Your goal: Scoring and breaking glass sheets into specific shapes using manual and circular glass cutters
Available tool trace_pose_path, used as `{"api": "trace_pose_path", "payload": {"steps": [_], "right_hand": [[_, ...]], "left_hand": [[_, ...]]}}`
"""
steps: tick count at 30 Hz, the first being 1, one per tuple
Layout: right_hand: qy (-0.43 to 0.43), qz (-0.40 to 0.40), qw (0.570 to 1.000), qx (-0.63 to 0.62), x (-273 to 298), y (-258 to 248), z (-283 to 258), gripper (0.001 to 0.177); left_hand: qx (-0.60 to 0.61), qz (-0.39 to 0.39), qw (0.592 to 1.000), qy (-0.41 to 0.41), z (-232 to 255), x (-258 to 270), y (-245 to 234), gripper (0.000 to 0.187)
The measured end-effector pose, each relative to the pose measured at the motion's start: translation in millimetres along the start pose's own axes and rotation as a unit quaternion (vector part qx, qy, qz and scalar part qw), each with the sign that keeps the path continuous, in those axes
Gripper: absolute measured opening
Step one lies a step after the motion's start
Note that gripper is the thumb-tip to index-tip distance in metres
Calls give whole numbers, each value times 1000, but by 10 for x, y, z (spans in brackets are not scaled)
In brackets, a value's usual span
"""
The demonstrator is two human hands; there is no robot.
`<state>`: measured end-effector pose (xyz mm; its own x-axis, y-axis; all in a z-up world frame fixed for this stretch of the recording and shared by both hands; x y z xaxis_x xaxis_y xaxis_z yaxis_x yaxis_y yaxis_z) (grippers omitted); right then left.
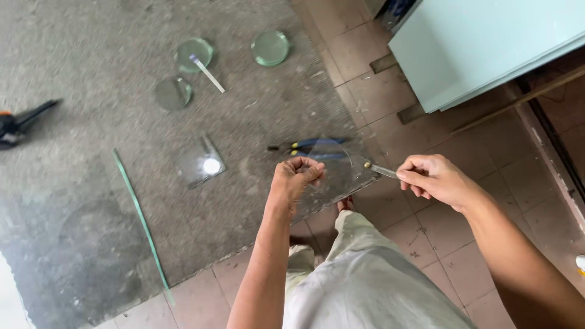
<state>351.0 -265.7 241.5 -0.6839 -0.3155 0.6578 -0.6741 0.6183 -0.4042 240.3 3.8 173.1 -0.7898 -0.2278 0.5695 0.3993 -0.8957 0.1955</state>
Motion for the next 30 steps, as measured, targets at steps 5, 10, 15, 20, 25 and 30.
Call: {"api": "trace_pose_path", "payload": {"steps": [5, 10, 15, 20, 25, 30], "right_hand": [[-121, -62, 984, -119, -386, -666, 285, 18], [-108, -74, 978, -162, -826, -1275, 518, 17], [-110, -86, 980, -142, -1126, -1693, 547, 23], [-115, -104, 971, -184, -1299, -1910, 582, 18], [-101, -78, 975, -183, -1390, -2071, 561, 18], [-103, 15, 981, -161, -1589, -2236, 761, 13]], "left_hand": [[-27, 4, 998, 60, -43, -562, 767, 16], [-72, 21, 996, 43, -29, -1016, 1290, 15], [-53, 35, 997, 35, 50, -1280, 1684, 17], [-29, 39, 999, 14, 60, -1462, 1884, 20], [-60, 51, 997, 17, 281, -1566, 2062, 18], [-50, 51, 997, 12, 310, -1637, 2140, 16]]}}
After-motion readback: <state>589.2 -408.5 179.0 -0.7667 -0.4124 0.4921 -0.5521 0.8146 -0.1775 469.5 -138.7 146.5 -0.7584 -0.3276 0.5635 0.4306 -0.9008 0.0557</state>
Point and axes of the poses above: each hand's wrist, its own x-axis away from the middle knuckle, its own y-axis out of the palm, z = x × y, the point moved 4 cm from there along -x, towards the middle knuckle, and after that the axes turned 3 degrees about -x, right-handed, at the moved point
